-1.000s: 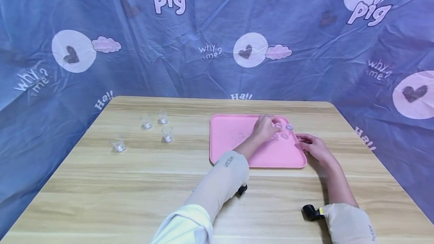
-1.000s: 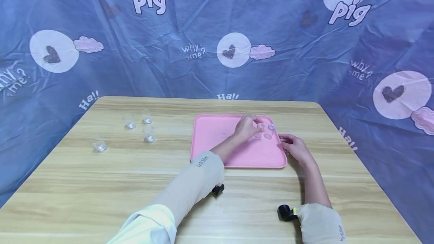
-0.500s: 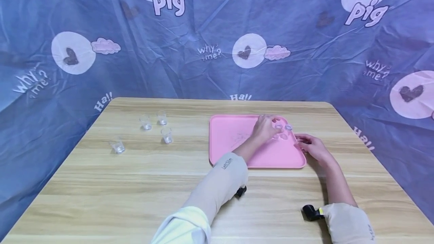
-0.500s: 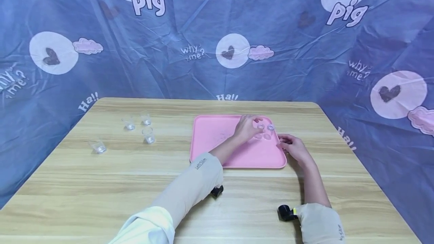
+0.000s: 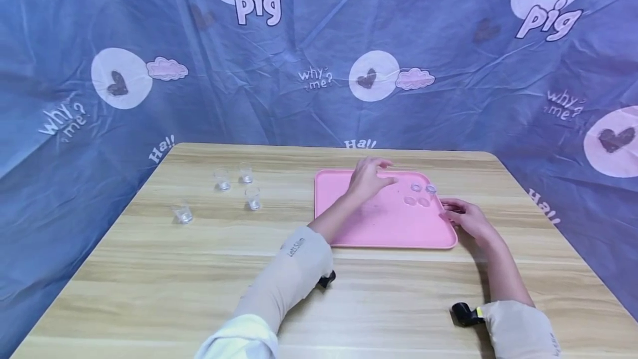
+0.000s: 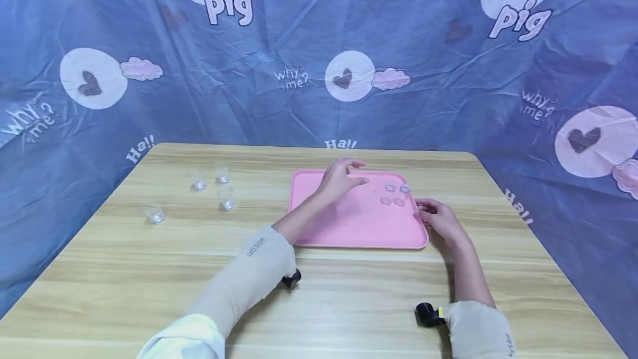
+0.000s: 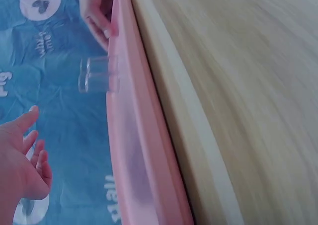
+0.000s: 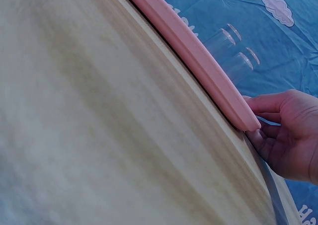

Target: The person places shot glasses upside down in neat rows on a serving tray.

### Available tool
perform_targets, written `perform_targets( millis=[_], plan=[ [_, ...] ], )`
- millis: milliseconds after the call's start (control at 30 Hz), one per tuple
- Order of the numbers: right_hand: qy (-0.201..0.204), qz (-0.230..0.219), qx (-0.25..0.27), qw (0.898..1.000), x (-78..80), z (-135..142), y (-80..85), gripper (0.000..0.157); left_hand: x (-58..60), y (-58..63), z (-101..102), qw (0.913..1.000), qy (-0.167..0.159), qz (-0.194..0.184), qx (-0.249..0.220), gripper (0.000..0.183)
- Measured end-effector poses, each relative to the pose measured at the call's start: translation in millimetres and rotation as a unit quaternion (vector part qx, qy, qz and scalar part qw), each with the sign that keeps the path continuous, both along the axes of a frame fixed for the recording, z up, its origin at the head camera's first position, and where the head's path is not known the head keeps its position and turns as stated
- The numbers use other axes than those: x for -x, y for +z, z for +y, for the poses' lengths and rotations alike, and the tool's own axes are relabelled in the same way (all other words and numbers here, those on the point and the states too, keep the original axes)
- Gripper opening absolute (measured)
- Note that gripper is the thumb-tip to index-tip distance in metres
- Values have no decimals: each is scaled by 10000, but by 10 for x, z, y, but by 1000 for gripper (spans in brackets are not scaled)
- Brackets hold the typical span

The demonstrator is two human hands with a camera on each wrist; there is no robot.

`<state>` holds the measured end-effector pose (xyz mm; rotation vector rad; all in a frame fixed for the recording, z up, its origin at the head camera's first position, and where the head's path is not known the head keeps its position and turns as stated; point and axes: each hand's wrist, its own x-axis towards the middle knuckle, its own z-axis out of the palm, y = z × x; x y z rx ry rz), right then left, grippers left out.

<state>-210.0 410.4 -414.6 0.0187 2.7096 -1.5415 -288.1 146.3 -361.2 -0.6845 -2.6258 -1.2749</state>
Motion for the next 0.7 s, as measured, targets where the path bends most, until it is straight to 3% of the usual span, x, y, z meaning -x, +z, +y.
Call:
perform_targets(
  millis=[267,700],
  plan=[
    [23,98,-78,9999,14,11,-28,43,-65,97,-479,9974,-5,-127,-710,39],
    [26,104,-88,9999,-3,3,1,43,-117,179,-1351,9868,501,162,-1532,40]
  ],
)
